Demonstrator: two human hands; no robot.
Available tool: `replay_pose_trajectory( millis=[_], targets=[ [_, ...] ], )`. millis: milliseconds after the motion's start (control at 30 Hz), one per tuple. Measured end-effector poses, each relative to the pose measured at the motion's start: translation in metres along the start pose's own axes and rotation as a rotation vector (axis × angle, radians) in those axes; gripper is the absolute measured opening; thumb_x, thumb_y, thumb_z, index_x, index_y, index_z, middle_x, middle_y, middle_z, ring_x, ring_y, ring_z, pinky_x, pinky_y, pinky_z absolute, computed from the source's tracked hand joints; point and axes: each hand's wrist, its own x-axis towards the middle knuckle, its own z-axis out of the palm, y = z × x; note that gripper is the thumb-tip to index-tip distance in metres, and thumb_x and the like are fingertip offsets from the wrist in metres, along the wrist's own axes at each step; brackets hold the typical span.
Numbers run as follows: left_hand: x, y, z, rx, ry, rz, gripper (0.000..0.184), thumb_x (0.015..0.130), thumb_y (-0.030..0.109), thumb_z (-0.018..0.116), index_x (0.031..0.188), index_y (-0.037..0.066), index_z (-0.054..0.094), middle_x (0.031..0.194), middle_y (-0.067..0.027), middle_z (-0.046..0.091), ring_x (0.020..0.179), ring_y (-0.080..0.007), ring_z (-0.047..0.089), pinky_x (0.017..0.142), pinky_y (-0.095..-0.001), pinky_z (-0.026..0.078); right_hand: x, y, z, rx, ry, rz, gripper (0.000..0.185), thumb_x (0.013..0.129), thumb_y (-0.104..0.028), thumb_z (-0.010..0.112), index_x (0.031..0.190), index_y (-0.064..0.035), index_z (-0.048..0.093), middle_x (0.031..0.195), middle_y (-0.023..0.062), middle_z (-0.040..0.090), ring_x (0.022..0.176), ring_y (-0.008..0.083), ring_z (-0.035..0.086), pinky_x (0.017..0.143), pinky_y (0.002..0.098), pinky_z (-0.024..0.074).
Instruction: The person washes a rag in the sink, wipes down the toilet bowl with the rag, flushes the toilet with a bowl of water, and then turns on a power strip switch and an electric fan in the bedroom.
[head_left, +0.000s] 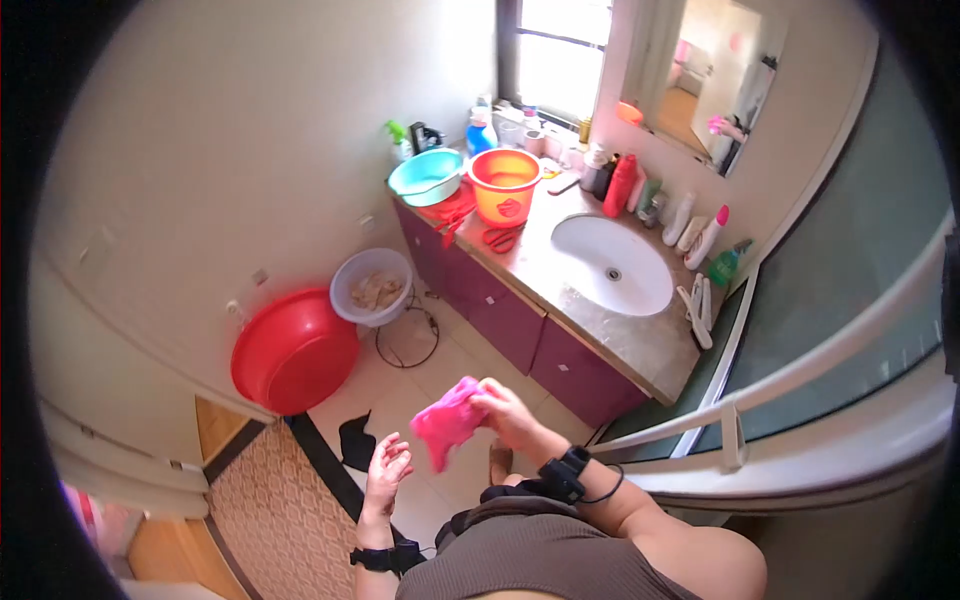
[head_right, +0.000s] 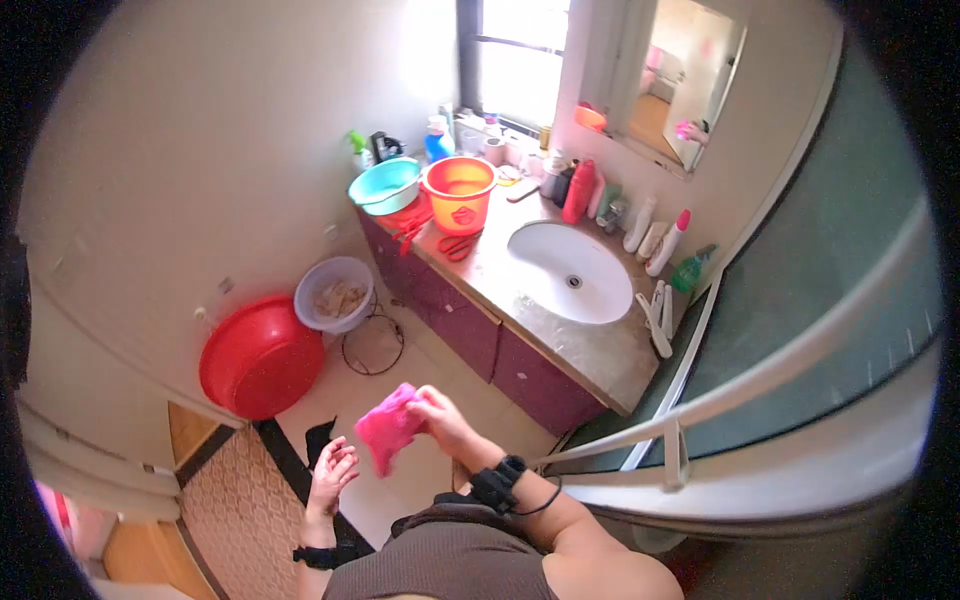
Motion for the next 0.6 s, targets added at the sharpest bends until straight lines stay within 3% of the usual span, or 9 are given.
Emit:
replay_pose_trajectory(
  millis=[67,133,200,267,333,400,467,533,600],
  targets=[
    [0.046,0.006,0.002,0.045,-0.031,-0.102,0.047,0.089,0.013,0.065,0.132,0.008,0.049,0.118,-0.0066,0.057,0.104,-0.0159,0.059,0.087,-0.0305,0.049,0.026,-0.033,-0.044,-0.058,0.091,-0.163,0.012,0.093,-0.016,0.058,0.101,-0.0093,0.053,0.093,0.0031,0.059,0.082,0.0123,0.059,0.075,0.0287,0.0516],
    [0.083,0.024,0.012,0.121,-0.099,-0.125,0.042,0.090,0.015,0.065,0.129,0.008,0.052,0.116,-0.0057,0.059,0.102,-0.0152,0.059,0.084,-0.0294,0.050,0.041,-0.070,-0.077,-0.381,0.330,-0.381,0.013,0.093,-0.015,0.058,0.102,-0.0077,0.052,0.092,0.0033,0.059,0.082,0.0107,0.059,0.074,0.0262,0.0513],
    [0.132,0.040,0.025,0.178,-0.158,-0.130,0.038,0.091,0.017,0.064,0.126,0.008,0.055,0.114,-0.0048,0.061,0.100,-0.0144,0.060,0.082,-0.0283,0.051,0.047,-0.111,-0.096,-0.193,0.473,-0.441,0.015,0.093,-0.015,0.058,0.101,-0.0049,0.051,0.092,0.0045,0.059,0.079,0.0132,0.061,0.066,0.0287,0.0542],
    [0.180,0.047,0.036,0.398,-0.178,0.124,0.033,0.090,0.016,0.064,0.122,0.006,0.058,0.112,-0.0048,0.063,0.098,-0.0124,0.060,0.081,-0.0281,0.051,0.059,-0.130,-0.133,-0.379,0.587,-0.601,0.019,0.094,-0.014,0.057,0.108,-0.0031,0.051,0.096,0.0076,0.061,0.079,0.0145,0.062,0.065,0.0291,0.0559],
    [0.219,0.075,0.064,0.401,-0.181,0.106,0.032,0.090,0.014,0.064,0.120,0.006,0.059,0.112,-0.0050,0.063,0.100,-0.0115,0.059,0.084,-0.0277,0.050,0.058,-0.163,-0.133,-0.551,0.675,-0.426,0.024,0.094,-0.010,0.057,0.116,-0.0015,0.054,0.102,0.0082,0.064,0.086,0.0130,0.061,0.075,0.0265,0.0510],
    [0.264,0.098,0.086,0.433,-0.326,0.139,0.033,0.089,0.013,0.065,0.121,0.006,0.059,0.112,-0.0050,0.064,0.102,-0.0126,0.059,0.088,-0.0277,0.048,0.079,-0.163,-0.169,-1.173,0.676,-0.492,0.034,0.091,-0.010,0.059,0.123,-0.0005,0.054,0.111,0.0132,0.064,0.099,0.0213,0.062,0.088,0.0309,0.0494],
    [0.322,0.113,0.110,0.527,-0.411,0.174,0.034,0.089,0.012,0.065,0.122,0.005,0.058,0.111,-0.0055,0.064,0.104,-0.0133,0.059,0.091,-0.0277,0.047,0.125,-0.149,-0.210,-1.230,0.480,-0.512,0.043,0.085,-0.008,0.060,0.126,-0.0011,0.053,0.125,0.0220,0.057,0.118,0.0363,0.053,0.104,0.0405,0.0402],
    [0.378,0.120,0.139,0.537,-0.595,0.200,0.033,0.089,0.018,0.064,0.119,0.006,0.060,0.113,-0.0085,0.064,0.107,-0.0167,0.060,0.092,-0.0299,0.048,0.166,-0.121,-0.257,-1.611,0.290,-0.334,0.054,0.083,-0.010,0.059,0.136,-0.0052,0.046,0.140,0.0167,0.046,0.131,0.0335,0.042,0.110,0.0416,0.0335],
    [0.426,0.131,0.173,0.608,-0.656,0.254,0.033,0.089,0.019,0.064,0.119,0.007,0.060,0.114,-0.0089,0.063,0.109,-0.0188,0.059,0.093,-0.0308,0.047,0.197,-0.130,-0.258,-1.741,0.294,-0.292,0.055,0.087,-0.014,0.055,0.140,-0.0092,0.042,0.146,0.0125,0.041,0.135,0.0292,0.038,0.112,0.0414,0.0292]
  ],
)
